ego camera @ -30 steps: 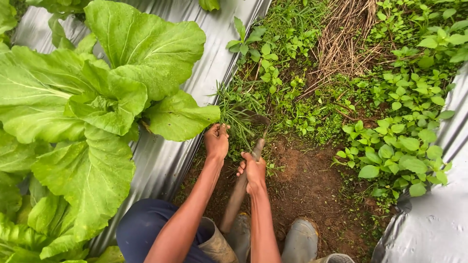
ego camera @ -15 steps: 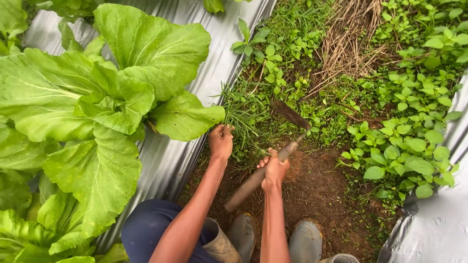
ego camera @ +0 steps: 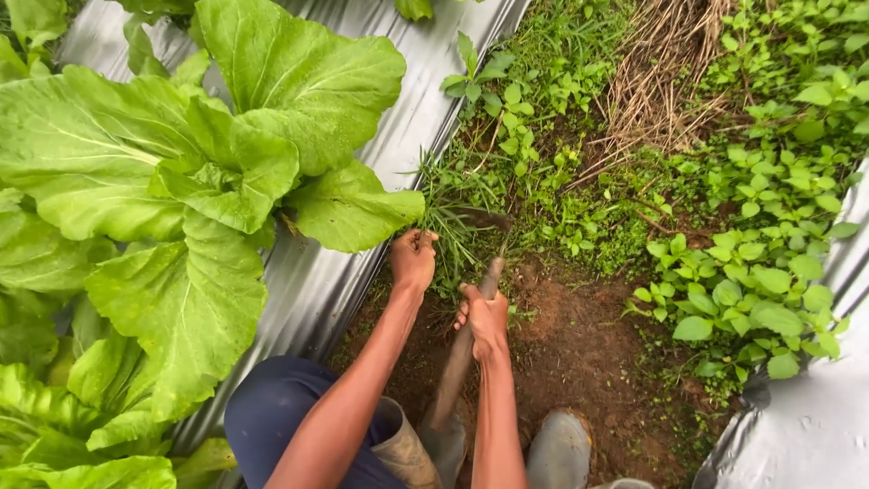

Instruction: The person uses a hoe to loosen soil and remove weeds from a garden bed between rows of leafy green vegetables. They repeatedly strike the ground, pull out weeds by hand, and clear the area along the plastic mulch.

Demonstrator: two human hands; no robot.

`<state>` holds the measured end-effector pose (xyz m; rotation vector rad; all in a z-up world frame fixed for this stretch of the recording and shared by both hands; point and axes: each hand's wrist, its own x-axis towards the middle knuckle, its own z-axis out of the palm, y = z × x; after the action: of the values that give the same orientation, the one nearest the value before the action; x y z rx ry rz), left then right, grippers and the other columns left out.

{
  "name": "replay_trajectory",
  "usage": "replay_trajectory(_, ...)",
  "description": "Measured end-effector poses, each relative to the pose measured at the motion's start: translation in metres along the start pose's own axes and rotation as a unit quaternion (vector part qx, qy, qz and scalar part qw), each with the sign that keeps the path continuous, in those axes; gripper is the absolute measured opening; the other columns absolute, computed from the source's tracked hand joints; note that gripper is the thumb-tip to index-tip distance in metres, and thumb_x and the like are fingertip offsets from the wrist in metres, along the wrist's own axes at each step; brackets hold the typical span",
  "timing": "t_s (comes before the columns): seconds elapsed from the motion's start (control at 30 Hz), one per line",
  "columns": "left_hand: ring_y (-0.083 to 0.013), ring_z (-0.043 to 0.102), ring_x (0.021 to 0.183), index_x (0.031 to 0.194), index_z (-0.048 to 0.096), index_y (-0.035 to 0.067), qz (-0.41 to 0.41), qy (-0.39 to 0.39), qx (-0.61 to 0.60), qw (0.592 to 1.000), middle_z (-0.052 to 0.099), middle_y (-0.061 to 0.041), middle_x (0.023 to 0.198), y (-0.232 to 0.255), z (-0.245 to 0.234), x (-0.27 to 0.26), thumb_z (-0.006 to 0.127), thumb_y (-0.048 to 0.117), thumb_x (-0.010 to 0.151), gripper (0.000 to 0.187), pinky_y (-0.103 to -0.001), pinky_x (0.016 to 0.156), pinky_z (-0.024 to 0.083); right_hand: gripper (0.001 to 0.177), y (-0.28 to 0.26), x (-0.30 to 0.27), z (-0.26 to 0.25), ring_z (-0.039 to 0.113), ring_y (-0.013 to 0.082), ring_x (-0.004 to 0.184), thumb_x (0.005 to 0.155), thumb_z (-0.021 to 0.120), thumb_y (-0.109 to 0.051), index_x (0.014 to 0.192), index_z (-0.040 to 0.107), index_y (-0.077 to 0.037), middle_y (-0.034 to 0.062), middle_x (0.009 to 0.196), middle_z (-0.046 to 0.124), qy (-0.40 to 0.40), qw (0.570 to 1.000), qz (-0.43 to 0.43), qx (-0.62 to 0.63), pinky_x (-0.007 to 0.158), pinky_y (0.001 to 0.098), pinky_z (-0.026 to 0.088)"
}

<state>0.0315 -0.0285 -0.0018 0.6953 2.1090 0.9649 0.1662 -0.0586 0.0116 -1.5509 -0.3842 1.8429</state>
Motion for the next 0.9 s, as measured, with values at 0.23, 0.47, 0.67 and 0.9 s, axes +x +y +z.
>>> replay_trajectory(0.23,-0.0128,0.058,0.064,0.100,0.075,0.010,-0.016,0.022,0.007,1.000,0.066,-0.003,0.070,-0.018,0.005,0.011,0.052,0.021,0.109,0.027,-0.034,0.064,0.054,0.027,0.025,0.042,-0.010,0.053,0.0140,0.038,0.088,0.068,-0.016,0.104,0.052,-0.001,0.0068,0.054,0.054,0.153,0.978,-0.049,0.131,0.036,0.0333,0.053)
replay_trajectory(0.47,-0.0159,0.059,0.067,0.099,0.071,0.007,0.009,0.028,0.013,0.999,0.064,-0.005,0.072,-0.025,0.003,0.017,0.049,0.016,0.108,0.026,-0.041,0.062,0.053,0.022,0.026,0.038,-0.016,0.053,0.0096,0.041,0.094,0.067,-0.014,0.105,0.056,0.002,0.0025,0.058,0.055,0.066,0.997,-0.030,0.036,0.040,0.0278,0.054)
replay_trajectory(0.67,-0.0240,0.067,0.084,0.107,0.069,0.004,0.005,0.030,0.030,0.999,0.069,-0.010,0.088,-0.034,0.003,0.031,0.049,0.020,0.108,0.026,-0.050,0.071,0.059,0.015,0.013,0.010,0.000,0.048,0.0125,0.039,0.086,0.065,-0.004,0.098,0.058,0.003,0.0023,0.054,0.053,0.012,0.997,0.003,-0.077,0.039,0.0287,0.050)
replay_trajectory(0.9,-0.0249,0.069,0.087,0.104,0.068,0.005,0.019,0.021,0.050,0.998,0.069,-0.012,0.089,-0.046,-0.007,0.038,0.050,0.023,0.107,0.026,-0.051,0.072,0.060,0.015,0.017,0.039,-0.003,0.049,0.0142,0.034,0.084,0.068,-0.011,0.085,0.054,-0.004,0.0026,0.048,0.047,0.157,0.971,-0.035,0.177,0.034,0.0337,0.049)
